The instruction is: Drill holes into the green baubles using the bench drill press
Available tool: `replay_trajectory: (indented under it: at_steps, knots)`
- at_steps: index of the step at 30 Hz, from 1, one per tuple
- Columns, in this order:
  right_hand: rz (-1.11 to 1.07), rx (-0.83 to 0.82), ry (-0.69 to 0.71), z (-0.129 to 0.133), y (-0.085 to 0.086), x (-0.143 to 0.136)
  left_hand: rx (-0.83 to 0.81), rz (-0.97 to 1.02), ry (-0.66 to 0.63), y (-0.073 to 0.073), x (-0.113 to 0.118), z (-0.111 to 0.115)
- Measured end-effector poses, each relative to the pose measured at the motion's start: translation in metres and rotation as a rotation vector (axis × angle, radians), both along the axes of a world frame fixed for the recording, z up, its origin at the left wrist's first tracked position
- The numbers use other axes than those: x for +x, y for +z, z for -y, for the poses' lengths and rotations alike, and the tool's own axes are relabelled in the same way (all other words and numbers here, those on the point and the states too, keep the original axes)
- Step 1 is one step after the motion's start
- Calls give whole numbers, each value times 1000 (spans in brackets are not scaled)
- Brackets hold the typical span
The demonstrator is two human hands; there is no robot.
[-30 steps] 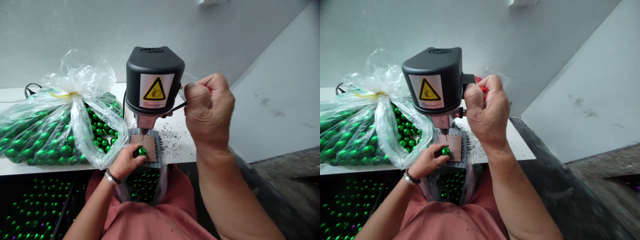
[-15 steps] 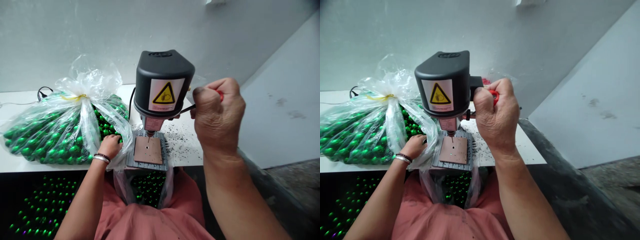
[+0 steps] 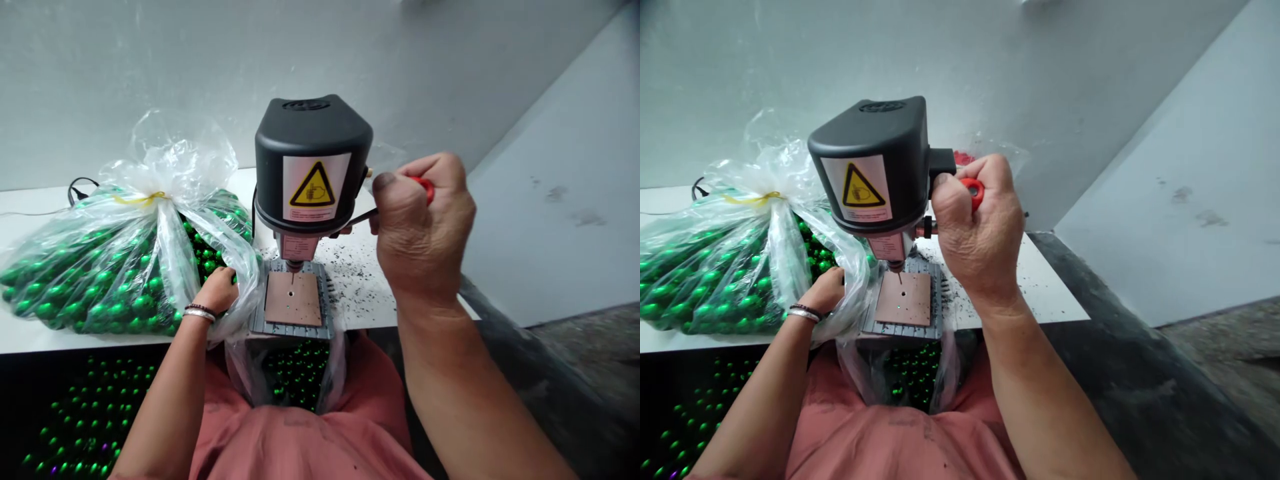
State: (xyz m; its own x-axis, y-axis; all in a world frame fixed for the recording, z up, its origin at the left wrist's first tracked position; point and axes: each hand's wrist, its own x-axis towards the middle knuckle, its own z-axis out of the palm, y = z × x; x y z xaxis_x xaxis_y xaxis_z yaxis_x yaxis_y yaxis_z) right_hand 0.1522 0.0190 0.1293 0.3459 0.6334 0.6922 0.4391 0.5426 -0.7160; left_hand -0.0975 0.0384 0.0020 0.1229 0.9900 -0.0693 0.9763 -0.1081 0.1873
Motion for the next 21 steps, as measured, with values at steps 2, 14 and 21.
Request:
replay_trajectory:
  at_steps: [2, 14, 21]
  knots:
    - [-11, 2, -3, 0, -1, -1, 84, 148, 144, 2, -3, 5]
    - [-38, -6, 29, 2, 0, -2, -68, 646, 247, 2, 3, 12]
    - [-11, -4, 15, 3, -1, -1, 78, 1348, 605, 18, 3, 22]
